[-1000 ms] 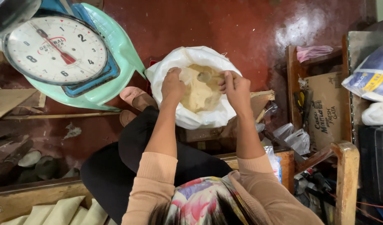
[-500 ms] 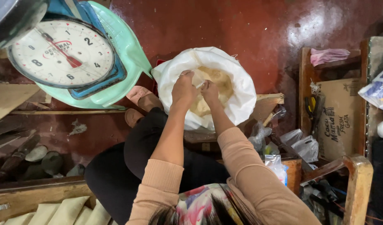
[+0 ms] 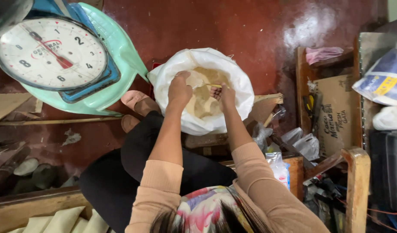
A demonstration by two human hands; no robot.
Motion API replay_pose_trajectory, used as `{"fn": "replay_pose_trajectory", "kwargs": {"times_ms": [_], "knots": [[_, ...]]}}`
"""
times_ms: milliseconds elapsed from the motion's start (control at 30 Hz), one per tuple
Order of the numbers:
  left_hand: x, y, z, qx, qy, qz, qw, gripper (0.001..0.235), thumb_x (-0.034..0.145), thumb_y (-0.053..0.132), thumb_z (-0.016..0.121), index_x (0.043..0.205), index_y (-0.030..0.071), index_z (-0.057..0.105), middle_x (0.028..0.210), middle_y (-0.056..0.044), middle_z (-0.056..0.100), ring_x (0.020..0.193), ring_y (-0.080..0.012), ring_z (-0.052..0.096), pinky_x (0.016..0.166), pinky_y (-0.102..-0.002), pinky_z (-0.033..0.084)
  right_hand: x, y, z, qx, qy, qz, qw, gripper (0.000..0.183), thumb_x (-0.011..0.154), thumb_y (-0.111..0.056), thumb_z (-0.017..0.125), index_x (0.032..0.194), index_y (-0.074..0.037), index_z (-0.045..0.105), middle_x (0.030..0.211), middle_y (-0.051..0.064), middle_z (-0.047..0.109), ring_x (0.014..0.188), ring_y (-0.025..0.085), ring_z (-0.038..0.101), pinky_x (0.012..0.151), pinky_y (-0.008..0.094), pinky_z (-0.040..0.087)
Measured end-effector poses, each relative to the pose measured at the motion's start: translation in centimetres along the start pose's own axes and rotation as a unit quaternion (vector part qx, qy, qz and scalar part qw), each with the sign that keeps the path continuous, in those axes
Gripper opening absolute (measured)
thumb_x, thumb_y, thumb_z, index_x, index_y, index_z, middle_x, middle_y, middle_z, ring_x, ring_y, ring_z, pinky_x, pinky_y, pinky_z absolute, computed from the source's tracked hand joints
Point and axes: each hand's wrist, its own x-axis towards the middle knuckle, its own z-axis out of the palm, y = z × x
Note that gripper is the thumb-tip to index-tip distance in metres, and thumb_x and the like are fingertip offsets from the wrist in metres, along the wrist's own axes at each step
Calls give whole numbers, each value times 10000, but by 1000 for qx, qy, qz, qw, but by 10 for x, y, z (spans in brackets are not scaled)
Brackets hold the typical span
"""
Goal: Scooping powder from a large sack into small plastic bags and weighing them
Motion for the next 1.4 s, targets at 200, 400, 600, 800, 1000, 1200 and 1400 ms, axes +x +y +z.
{"fn": "replay_pose_trajectory", "kwargs": {"times_ms": [200, 400, 600, 800, 1000, 1200, 1400], "knots": [[-2, -14, 2, -24, 24, -1, 999, 610, 773, -56, 612, 1360, 101, 665, 1429, -60, 597, 1314, -333, 589, 1135, -473, 474, -31, -39, -24, 55, -21, -7, 998, 393, 1077, -282, 439, 1194, -21, 709, 887, 175, 767, 732, 240, 781, 651, 344, 700], [-8, -5, 7, -70, 35, 22, 997, 614, 742, -77, 644, 1334, 82, 679, 1409, -83, 614, 1321, -332, 584, 1157, -454, 458, -96, -116, -27, 14, -59, -111, 992, 389, 1056, -262, 508, 1181, 57, 691, 854, 215, 764, 663, 242, 774, 571, 333, 678], [-24, 12, 1, -73, 27, 23, 997, 603, 756, -73, 643, 1336, 87, 680, 1388, -87, 620, 1289, -328, 611, 1135, -449, 478, -170, -171, 15, -106, -107, -199, 968, 377, 1076, -267, 508, 1157, 50, 694, 805, 229, 739, 614, 248, 750, 512, 332, 661], [-34, 26, -10, -34, 21, 31, 999, 593, 773, -71, 633, 1340, 96, 675, 1393, -90, 619, 1286, -324, 615, 1116, -450, 504, -181, -146, 70, -522, -173, -365, 751, 243, 1053, -295, 601, 1082, -110, 756, 776, 72, 774, 704, 184, 776, 607, 281, 635], [-12, 1, -3, -16, 37, 11, 999, 569, 828, -83, 521, 1365, 54, 652, 1398, -126, 598, 1277, -355, 617, 1093, -478, 516, -234, -192, 60, -394, -139, -380, 825, 358, 1102, -244, 476, 1092, 12, 726, 775, 203, 744, 676, 256, 760, 608, 328, 633], [-6, 5, -8, 11, 10, -10, 1000, 540, 873, -53, 546, 1402, 35, 603, 1451, -110, 546, 1328, -356, 574, 1127, -490, 493, -144, -148, 26, -431, -91, -297, 848, 331, 1057, -190, 486, 1019, 39, 721, 690, 213, 712, 540, 244, 718, 466, 313, 614], [-3, 16, -6, 25, 7, 8, 1000, 521, 868, -23, 622, 1387, 22, 606, 1467, -129, 541, 1310, -360, 591, 1102, -481, 517, -29, -37, 28, -392, -70, -179, 900, 351, 1060, -201, 415, 1057, 72, 637, 699, 188, 732, 539, 209, 739, 466, 270, 626]]}}
